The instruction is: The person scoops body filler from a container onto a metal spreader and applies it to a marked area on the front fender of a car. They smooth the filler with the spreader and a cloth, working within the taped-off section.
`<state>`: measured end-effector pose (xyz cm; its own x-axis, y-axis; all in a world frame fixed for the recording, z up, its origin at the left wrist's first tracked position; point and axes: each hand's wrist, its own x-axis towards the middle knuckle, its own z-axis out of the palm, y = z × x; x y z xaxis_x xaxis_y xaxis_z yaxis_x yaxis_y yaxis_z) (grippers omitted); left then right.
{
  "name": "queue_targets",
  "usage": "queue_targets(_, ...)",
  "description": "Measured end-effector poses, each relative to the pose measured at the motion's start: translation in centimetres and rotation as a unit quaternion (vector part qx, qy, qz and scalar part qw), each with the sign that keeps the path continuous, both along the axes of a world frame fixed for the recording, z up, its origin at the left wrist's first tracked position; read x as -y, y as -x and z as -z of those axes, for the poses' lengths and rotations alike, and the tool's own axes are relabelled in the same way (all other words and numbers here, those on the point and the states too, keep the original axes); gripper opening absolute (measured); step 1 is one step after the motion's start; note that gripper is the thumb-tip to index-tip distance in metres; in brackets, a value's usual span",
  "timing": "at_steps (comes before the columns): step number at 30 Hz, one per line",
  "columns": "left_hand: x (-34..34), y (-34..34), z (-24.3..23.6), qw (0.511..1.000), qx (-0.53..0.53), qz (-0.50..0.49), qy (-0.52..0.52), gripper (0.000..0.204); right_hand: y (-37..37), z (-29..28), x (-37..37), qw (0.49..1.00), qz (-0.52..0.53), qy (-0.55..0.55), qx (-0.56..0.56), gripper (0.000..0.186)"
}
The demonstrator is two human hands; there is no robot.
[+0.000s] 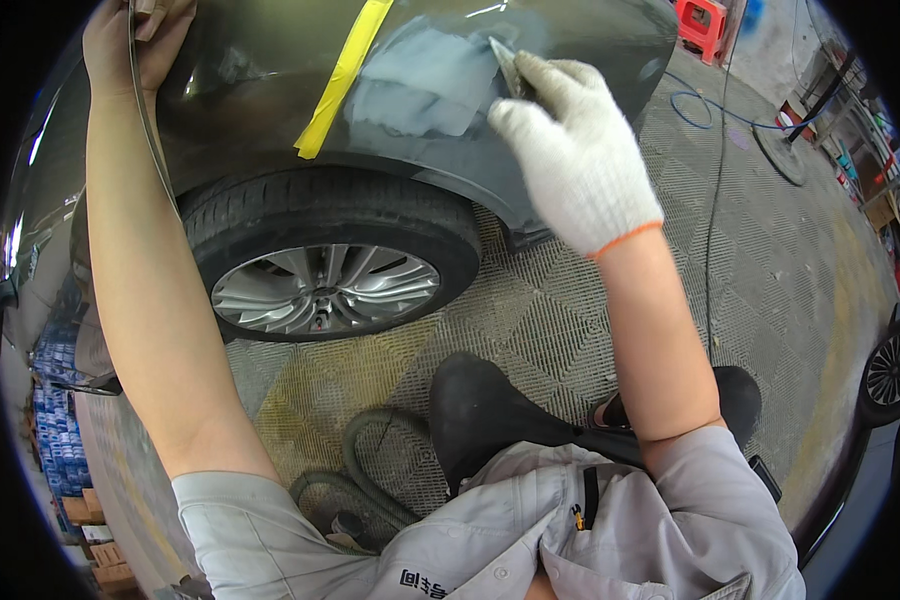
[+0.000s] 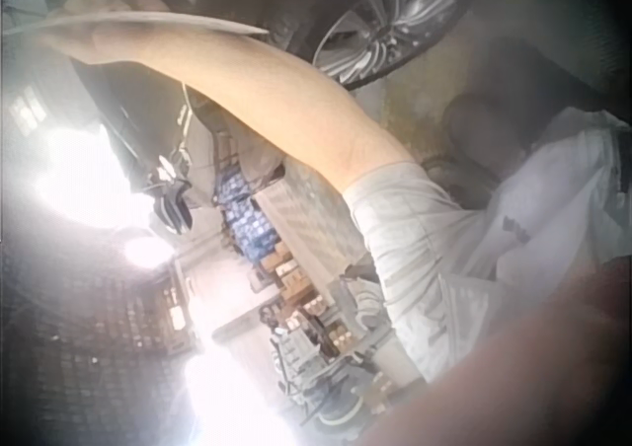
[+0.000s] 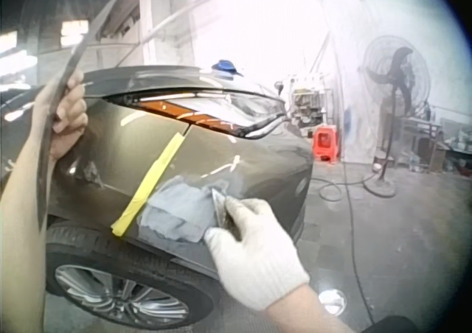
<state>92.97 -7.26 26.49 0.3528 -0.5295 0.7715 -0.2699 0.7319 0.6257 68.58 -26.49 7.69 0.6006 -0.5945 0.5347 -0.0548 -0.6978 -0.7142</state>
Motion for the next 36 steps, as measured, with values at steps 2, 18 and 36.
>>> queue_targets(2, 0.1, 0.1, 0.1, 0.998, -0.047, 0.023, 0.026, 0.027, -0.1, -0.8, 1.2, 0.999, -0.019, -0.037, -0.029, 0.065)
queue_targets(18, -0.2, -0.4, -0.2, 1.0, 0.021, -0.003, -0.012, 0.027, -0.6, 4.5, -7.8, 0.996, -0.024, 0.065, -0.049, 0.064)
queue_targets(36, -0.1, -0.1, -0.1, 1.0, -0.008, -0.008, -0.006, 0.028, 0.8, 0.9, -0.4, 0.998, -0.05, 0.01, -0.049, 0.064)
